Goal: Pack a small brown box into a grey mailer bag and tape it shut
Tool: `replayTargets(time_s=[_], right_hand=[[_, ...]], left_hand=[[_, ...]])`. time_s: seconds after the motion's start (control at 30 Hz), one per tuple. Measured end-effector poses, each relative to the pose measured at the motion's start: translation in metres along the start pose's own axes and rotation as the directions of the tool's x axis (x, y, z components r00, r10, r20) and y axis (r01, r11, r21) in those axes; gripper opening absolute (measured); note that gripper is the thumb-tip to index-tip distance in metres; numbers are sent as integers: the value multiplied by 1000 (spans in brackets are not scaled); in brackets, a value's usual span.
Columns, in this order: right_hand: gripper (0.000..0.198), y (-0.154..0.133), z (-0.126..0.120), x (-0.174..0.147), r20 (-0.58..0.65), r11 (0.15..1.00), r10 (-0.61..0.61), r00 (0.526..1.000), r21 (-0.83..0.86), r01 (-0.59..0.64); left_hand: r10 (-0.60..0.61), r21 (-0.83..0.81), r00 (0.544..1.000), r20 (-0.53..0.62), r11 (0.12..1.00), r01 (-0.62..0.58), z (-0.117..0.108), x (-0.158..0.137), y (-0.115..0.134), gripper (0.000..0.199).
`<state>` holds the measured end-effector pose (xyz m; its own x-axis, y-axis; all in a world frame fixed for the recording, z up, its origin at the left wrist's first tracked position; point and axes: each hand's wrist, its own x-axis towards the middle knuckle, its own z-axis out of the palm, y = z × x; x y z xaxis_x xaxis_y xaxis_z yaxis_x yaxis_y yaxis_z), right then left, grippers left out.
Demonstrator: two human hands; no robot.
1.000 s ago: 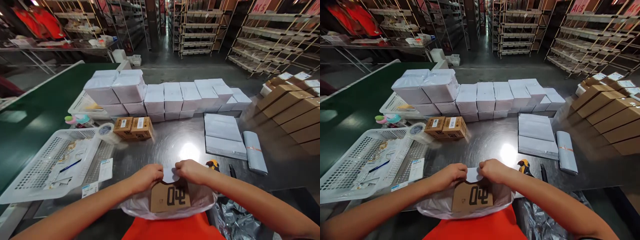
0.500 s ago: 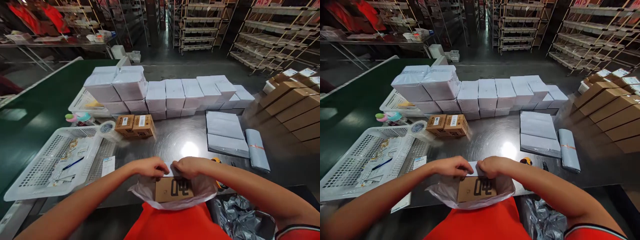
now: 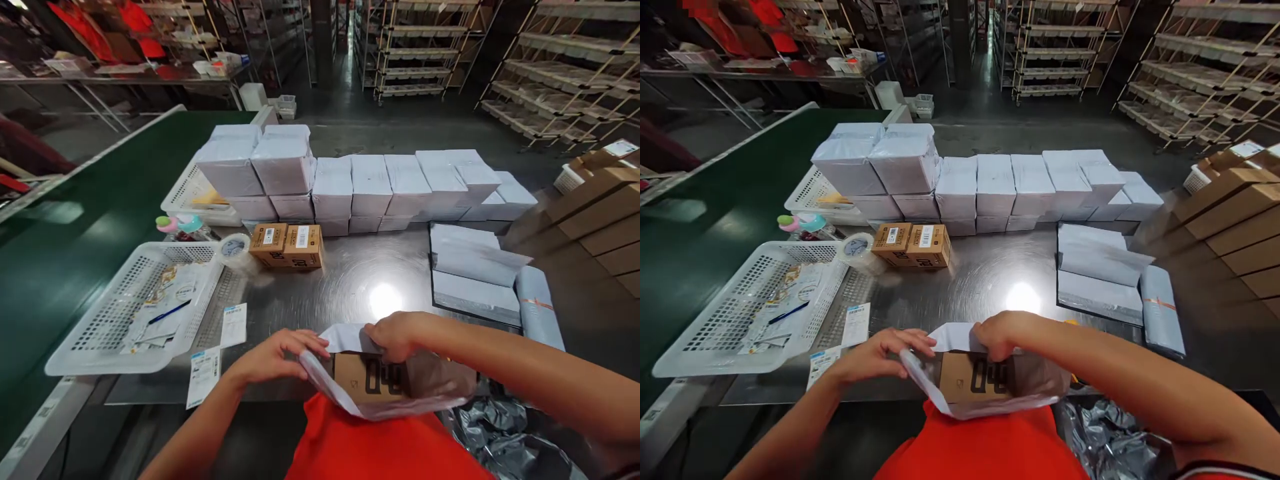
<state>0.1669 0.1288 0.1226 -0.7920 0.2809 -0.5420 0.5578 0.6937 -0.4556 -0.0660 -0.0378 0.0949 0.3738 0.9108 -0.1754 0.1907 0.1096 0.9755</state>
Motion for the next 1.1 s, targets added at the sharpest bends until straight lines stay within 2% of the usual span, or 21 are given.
replayTargets(time_s=[0.07, 0.13, 0.17, 0.2, 0.27, 0.33, 0.4, 0.47, 0.53, 0.6, 0.7, 0.8, 0.93, 1.03, 1.1], right_hand=[[32, -7, -8, 0, 73, 999, 13, 997, -51, -10], [15, -19, -19, -1, 176, 982, 15, 984, -186, 18], [12, -25, -23, 0, 202, 969, 1, 979, -241, 48], [13, -32, -27, 1, 172, 969, -41, 984, -233, 81], [15, -47, -28, 7, 48, 985, -145, 988, -90, 149], [12, -60, -22, 16, -50, 966, -206, 977, 150, 211], [4, -71, -11, 25, -40, 893, -214, 976, 397, 212], [13, -80, 1, 31, 10, 791, -221, 975, 587, 174], [22, -86, 11, 32, 15, 712, -213, 977, 688, 145], [25, -92, 15, 31, -17, 685, -161, 987, 717, 125], [18, -100, 14, 25, -49, 727, -34, 998, 684, 58], [14, -106, 10, 20, -78, 783, 56, 995, 622, 5], [16, -109, 11, 21, -117, 817, 79, 990, 577, 4], [13, -107, 6, 18, -212, 895, 63, 975, 445, 39], [12, -99, -9, 1, -310, 937, 18, 951, 338, 92]], left_hand=[[27, -113, 990, -137, 993, -42, 8, 4, -8, 45], [1, -176, 970, -242, 983, -44, 14, 5, -14, 53], [-11, -197, 957, -290, 979, -49, 17, 5, -16, 54], [-10, -218, 941, -340, 973, -69, 20, 5, -19, 54], [21, -249, 907, -420, 959, -137, 24, 3, -24, 48], [55, -263, 876, -480, 943, -203, 27, 1, -28, 44], [69, -256, 849, -525, 938, -234, 29, 0, -31, 44], [56, -234, 823, -566, 946, -225, 31, 0, -31, 45], [29, -216, 808, -588, 957, -192, 34, 0, -29, 45], [13, -212, 798, -602, 961, -175, 37, 0, -28, 44], [0, -219, 794, -608, 961, -168, 38, 0, -26, 40], [-12, -179, 810, -586, 977, -115, 37, 1, -25, 39], [39, -122, 838, -545, 985, -125, 35, 1, -25, 39], [77, -108, 821, -566, 980, -166, 35, 1, -27, 37], [111, -88, 801, -588, 976, -200, 36, 1, -30, 38]])
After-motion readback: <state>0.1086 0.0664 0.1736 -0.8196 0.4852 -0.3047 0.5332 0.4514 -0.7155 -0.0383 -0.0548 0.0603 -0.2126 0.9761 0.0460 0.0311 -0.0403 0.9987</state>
